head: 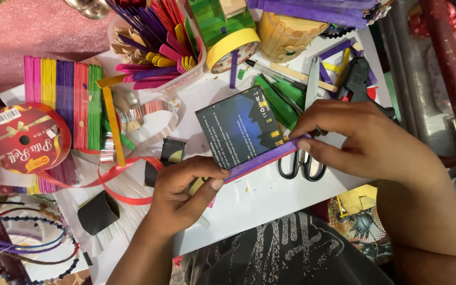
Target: Assembling a popsicle stick craft by cutting sticks and gluing them to a base.
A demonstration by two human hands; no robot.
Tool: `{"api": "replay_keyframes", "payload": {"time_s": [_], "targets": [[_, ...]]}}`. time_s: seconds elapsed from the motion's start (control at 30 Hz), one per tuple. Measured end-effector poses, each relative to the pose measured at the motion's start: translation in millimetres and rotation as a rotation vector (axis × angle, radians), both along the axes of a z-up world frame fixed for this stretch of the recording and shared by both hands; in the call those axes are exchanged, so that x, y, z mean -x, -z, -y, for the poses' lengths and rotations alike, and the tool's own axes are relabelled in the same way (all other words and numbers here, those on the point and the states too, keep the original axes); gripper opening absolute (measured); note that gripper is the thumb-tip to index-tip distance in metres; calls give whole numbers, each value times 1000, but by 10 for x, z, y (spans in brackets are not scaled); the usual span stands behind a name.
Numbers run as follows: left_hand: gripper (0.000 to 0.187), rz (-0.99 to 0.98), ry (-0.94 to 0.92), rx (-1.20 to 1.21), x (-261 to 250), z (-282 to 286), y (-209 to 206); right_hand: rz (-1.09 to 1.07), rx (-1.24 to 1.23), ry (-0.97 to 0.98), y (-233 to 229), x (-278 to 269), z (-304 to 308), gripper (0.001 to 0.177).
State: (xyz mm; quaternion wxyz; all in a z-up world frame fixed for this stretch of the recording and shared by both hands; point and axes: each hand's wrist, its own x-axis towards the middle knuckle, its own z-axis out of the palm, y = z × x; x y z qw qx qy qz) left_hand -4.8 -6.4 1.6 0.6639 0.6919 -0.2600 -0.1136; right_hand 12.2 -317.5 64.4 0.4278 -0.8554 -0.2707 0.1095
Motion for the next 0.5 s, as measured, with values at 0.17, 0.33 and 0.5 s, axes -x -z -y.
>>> {"api": "replay_keyframes", "payload": {"time_s": [0.17, 0.33, 0.5], "targets": [[19, 67, -124, -112, 83, -64, 117, -117, 38, 90, 45, 33, 43, 8], [17, 236, -275, 66, 115, -11, 31, 307, 0, 152, 231, 277, 149, 11], [16, 530, -122, -204, 382, 111, -275, 612, 62, 168, 263, 711, -60, 16]]}}
